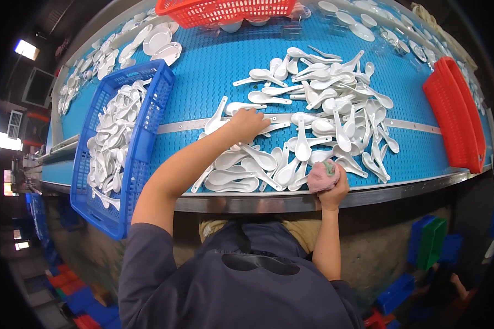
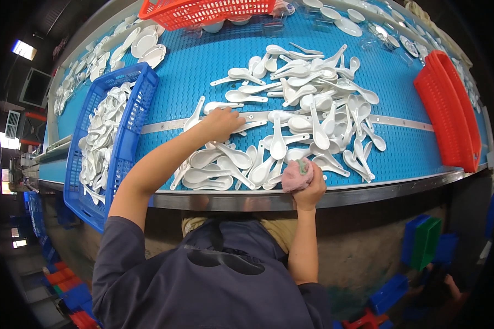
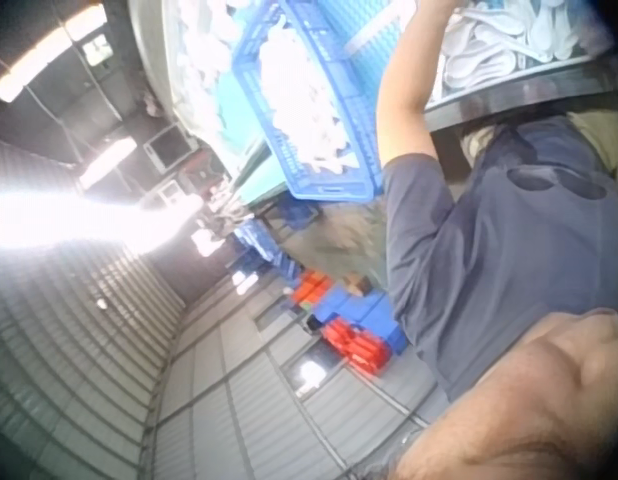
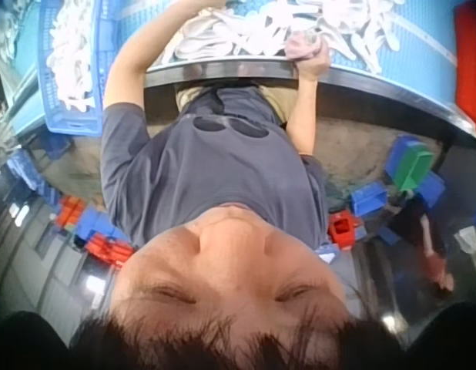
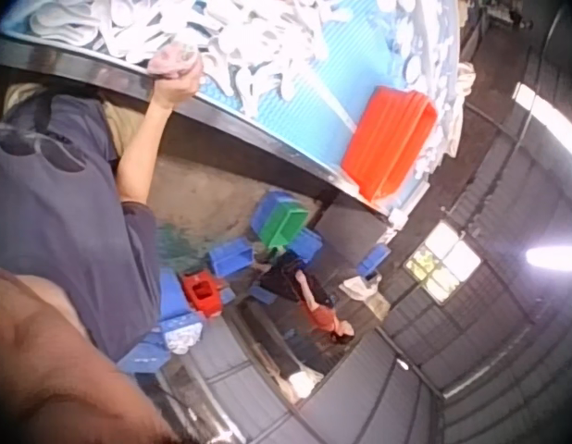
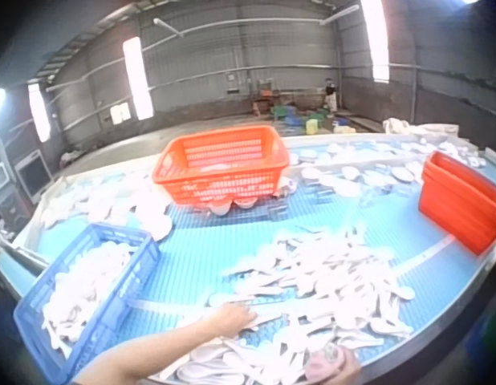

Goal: Wiping white plastic spoons with a cloth and sorting them into baskets.

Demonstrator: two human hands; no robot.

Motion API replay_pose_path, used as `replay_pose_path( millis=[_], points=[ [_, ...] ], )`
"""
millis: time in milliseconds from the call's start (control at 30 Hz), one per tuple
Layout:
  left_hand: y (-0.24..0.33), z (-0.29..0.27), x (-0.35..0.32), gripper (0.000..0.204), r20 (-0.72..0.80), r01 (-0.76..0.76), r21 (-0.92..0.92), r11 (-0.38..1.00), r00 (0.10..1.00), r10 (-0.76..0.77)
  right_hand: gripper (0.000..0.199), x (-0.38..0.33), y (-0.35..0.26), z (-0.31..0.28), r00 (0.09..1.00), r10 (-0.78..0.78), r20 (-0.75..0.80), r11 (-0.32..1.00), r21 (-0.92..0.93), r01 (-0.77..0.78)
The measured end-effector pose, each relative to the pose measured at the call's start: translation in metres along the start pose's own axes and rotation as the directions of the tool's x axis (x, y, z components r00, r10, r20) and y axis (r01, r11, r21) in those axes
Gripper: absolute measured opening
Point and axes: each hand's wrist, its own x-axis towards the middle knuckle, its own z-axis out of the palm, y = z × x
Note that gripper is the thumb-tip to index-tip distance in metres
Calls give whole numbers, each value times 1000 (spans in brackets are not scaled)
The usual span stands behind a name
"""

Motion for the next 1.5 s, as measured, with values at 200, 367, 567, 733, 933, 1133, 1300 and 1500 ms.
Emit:
replay_pose_path(
  millis=[200, 367, 567, 733, 933, 1133, 1300, 1500],
  points=[
    [-48, -10, -17, 33, -37, 232, -595, 769, 949, -314, 41, 5, -6, -1, 1000, -14, 1, 1000, 24, 14],
    [-89, -13, -69, 38, 10, -49, -995, -86, 819, -574, 42, 4, -9, -2, 1000, 3, 15, 999, 48, -3],
    [-87, -16, -129, 37, -1, -349, -844, -407, 760, -650, 44, 2, -8, -2, 1000, 1, 15, 1000, 17, -1],
    [-128, -17, -232, 40, -180, -449, -884, -130, 584, -792, 43, 1, -8, -3, 999, 7, 38, 1000, 27, -8],
    [-154, -29, -318, 53, -429, 669, -718, 192, -208, -879, 42, 2, -8, 0, 1000, 1, 29, 1000, 12, -1],
    [-121, 33, -157, 50, -243, 322, -817, 478, 560, -792, 41, 3, -11, 0, 999, 42, 30, 999, -23, -41],
    [-84, 59, -56, 39, -226, 387, -699, 602, 679, -698, 41, 2, -10, 2, 999, 23, 44, 1000, -13, -23],
    [-65, 22, -17, 35, -301, 321, -656, 683, 719, -626, 40, 1, -2, 2, 1000, -10, -20, 999, -36, 9]
  ],
)
